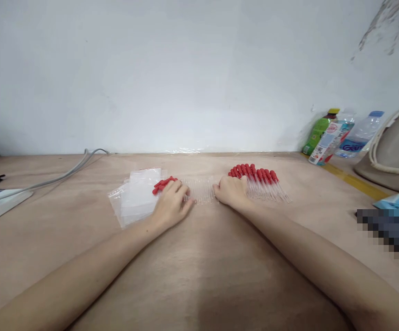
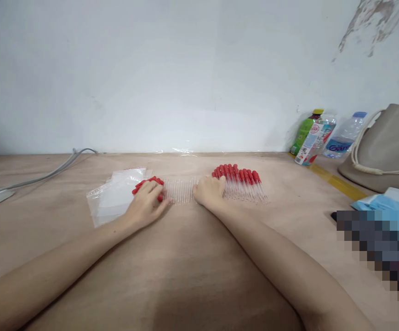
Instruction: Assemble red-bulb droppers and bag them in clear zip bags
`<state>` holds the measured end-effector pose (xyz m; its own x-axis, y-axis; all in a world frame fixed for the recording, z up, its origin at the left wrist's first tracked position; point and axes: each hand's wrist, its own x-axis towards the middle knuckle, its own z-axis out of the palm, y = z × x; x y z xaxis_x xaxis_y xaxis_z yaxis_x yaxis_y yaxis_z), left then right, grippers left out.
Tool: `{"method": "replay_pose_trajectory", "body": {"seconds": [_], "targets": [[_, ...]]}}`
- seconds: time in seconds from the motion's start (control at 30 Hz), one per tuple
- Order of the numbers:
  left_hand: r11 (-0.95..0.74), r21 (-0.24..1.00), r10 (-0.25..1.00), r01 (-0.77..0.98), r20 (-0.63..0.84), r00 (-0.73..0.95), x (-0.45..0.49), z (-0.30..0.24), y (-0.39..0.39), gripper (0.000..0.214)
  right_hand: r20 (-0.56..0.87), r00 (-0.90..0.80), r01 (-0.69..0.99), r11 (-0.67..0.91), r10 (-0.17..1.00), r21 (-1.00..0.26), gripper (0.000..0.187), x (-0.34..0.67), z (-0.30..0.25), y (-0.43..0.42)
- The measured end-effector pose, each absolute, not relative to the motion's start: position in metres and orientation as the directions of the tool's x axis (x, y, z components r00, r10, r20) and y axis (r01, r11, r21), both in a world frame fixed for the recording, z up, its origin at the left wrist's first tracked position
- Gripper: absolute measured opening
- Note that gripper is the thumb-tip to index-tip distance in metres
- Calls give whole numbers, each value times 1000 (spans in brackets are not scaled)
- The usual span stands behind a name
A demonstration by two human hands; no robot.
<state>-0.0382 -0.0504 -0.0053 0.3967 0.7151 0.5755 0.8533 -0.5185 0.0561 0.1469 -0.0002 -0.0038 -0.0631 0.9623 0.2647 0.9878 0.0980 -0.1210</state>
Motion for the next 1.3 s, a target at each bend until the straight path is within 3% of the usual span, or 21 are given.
{"method": "replay_pose_trajectory", "body": {"seconds": [0.13, 0.27, 0.37, 0.53, 0.63, 0.7, 0.8, 0.87, 0.97, 1.1, 1.3], "targets": [[-365, -57, 732, 929, 600, 324, -57, -3, -34, 21, 189, -70, 989, 93, 979, -116, 35, 146, 0, 1], [-291, -58, 770, 955, 578, 270, -59, -5, -31, 38, 135, -79, 985, 98, 988, -144, 30, 144, 1, 3], [-288, -54, 779, 956, 568, 267, -57, -7, -33, 38, 109, -70, 981, 88, 992, -170, 29, 141, 0, 8], [-300, 61, 776, 952, 597, 206, -55, -5, -34, 24, 80, -51, 975, 67, 996, -212, 29, 139, 1, 13], [-422, 160, 701, 892, 682, 210, -50, -4, -39, 15, 98, -49, 971, 70, 994, -228, 31, 141, 4, 10], [-541, 199, 666, 817, 695, 271, -44, -4, -46, 11, 154, -43, 969, 79, 987, -235, 34, 143, 5, 5], [-666, 246, 654, 704, 645, 394, -34, -7, -56, 11, 351, -57, 936, 172, 935, -306, 33, 150, -1, -6], [-697, 288, 663, 657, 607, 438, -30, -12, -60, 11, 513, -125, 873, 340, 849, -350, 26, 159, -11, -15], [-681, 341, 692, 648, 588, 418, -28, -19, -61, 12, 677, -270, 740, 597, 684, -308, 19, 177, -29, -30], [-712, 312, 658, 629, 611, 441, -27, -19, -60, 19, 710, -430, 610, 759, 558, -226, 20, 199, -38, -49], [-697, 318, 687, 643, 553, 471, -19, -10, -66, 17, 637, -491, 635, 745, 595, -206, 21, 201, -28, -61]]}}
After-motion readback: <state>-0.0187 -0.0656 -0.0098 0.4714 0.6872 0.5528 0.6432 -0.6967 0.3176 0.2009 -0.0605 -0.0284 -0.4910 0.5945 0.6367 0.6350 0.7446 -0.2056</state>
